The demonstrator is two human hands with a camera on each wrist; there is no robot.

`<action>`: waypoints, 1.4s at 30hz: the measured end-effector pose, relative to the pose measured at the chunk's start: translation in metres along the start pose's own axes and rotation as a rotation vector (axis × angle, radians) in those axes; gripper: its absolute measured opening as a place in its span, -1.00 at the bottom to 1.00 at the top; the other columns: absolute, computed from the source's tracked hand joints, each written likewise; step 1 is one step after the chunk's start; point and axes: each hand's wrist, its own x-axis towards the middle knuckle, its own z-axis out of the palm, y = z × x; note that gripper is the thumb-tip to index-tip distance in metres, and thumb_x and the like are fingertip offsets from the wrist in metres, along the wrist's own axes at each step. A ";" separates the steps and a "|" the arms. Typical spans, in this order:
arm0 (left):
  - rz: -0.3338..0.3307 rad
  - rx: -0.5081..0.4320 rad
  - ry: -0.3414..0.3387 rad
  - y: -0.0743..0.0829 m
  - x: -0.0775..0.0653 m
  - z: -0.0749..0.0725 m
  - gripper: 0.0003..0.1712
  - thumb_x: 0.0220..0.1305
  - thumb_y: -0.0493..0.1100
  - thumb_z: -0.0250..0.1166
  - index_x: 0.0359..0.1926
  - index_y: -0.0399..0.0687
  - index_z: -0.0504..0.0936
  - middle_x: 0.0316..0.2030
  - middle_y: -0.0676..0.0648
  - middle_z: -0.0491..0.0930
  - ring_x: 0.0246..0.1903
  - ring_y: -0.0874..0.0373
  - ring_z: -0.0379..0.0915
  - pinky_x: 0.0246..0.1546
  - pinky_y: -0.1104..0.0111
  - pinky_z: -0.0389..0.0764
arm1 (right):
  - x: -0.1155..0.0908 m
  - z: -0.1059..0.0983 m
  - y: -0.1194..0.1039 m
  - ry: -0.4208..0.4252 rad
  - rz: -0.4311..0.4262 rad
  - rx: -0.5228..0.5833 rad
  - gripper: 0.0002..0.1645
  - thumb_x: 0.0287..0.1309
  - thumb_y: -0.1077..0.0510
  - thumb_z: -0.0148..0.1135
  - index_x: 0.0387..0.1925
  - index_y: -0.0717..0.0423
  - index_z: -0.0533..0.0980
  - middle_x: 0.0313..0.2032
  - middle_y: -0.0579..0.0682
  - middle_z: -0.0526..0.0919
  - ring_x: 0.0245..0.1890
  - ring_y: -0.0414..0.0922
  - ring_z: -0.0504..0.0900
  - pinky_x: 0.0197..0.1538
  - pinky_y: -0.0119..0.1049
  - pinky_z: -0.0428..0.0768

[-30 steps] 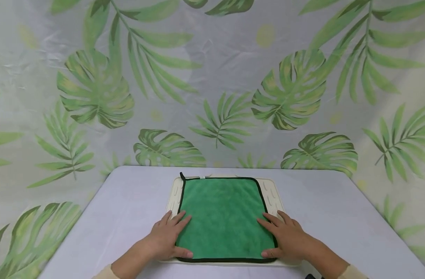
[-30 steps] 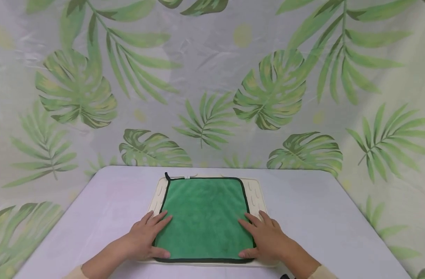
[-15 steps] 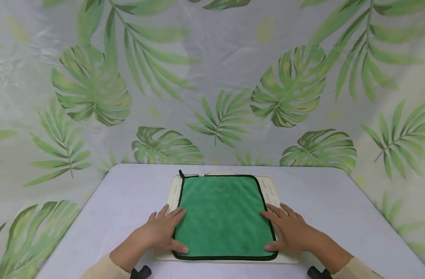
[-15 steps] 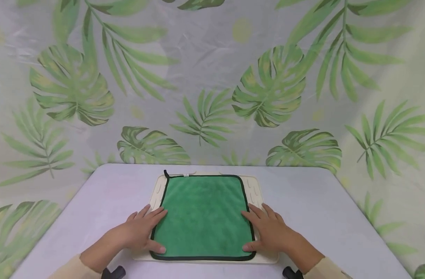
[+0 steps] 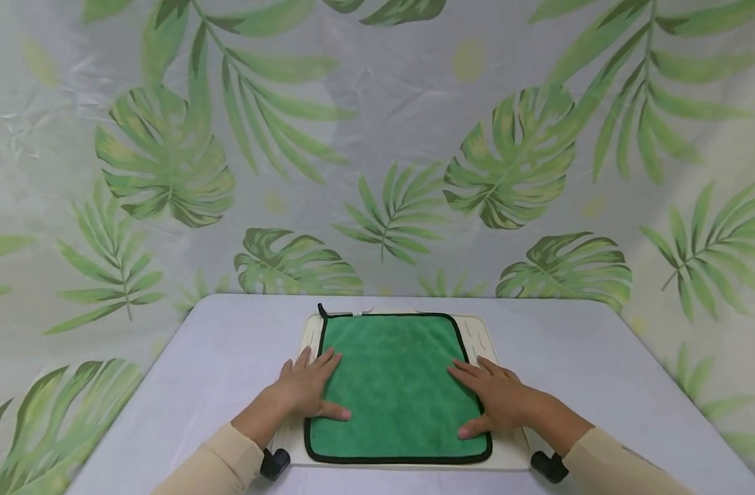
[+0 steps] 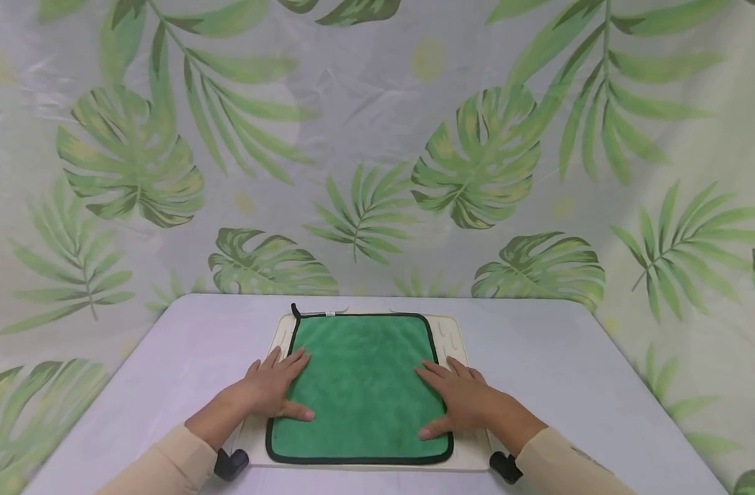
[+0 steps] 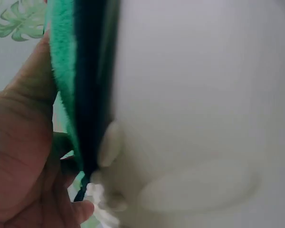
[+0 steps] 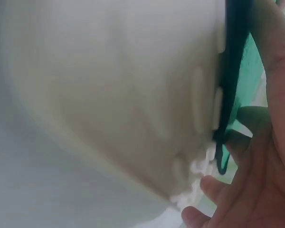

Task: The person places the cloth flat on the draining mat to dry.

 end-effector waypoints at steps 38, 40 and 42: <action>0.013 -0.169 -0.089 -0.045 -0.030 -0.015 0.44 -0.21 0.27 0.66 0.61 -0.04 0.09 0.63 -0.09 0.00 0.60 -0.36 -0.28 0.44 -0.40 -0.01 | -0.024 0.021 0.046 0.228 -0.100 -0.016 0.25 0.08 -0.52 0.30 0.57 0.09 0.15 0.55 0.12 0.23 0.51 0.41 0.11 0.26 0.54 0.29; 0.027 -0.219 -0.082 -0.052 -0.030 -0.017 0.39 -0.15 0.22 0.67 0.60 -0.11 0.11 0.63 -0.15 -0.01 0.58 -0.42 -0.27 0.44 -0.40 0.00 | -0.026 0.018 0.051 0.277 -0.103 -0.043 0.19 0.11 -0.49 0.30 0.54 0.13 0.21 0.52 0.15 0.27 0.49 0.38 0.19 0.27 0.48 0.34; 0.028 -0.245 -0.054 -0.060 -0.028 -0.019 0.32 -0.06 0.21 0.63 0.58 -0.16 0.12 0.62 -0.22 -0.02 0.56 -0.47 -0.25 0.44 -0.40 0.01 | -0.026 0.013 0.057 0.322 -0.090 -0.084 0.11 0.16 -0.45 0.30 0.51 0.14 0.26 0.50 0.17 0.31 0.46 0.34 0.27 0.30 0.40 0.38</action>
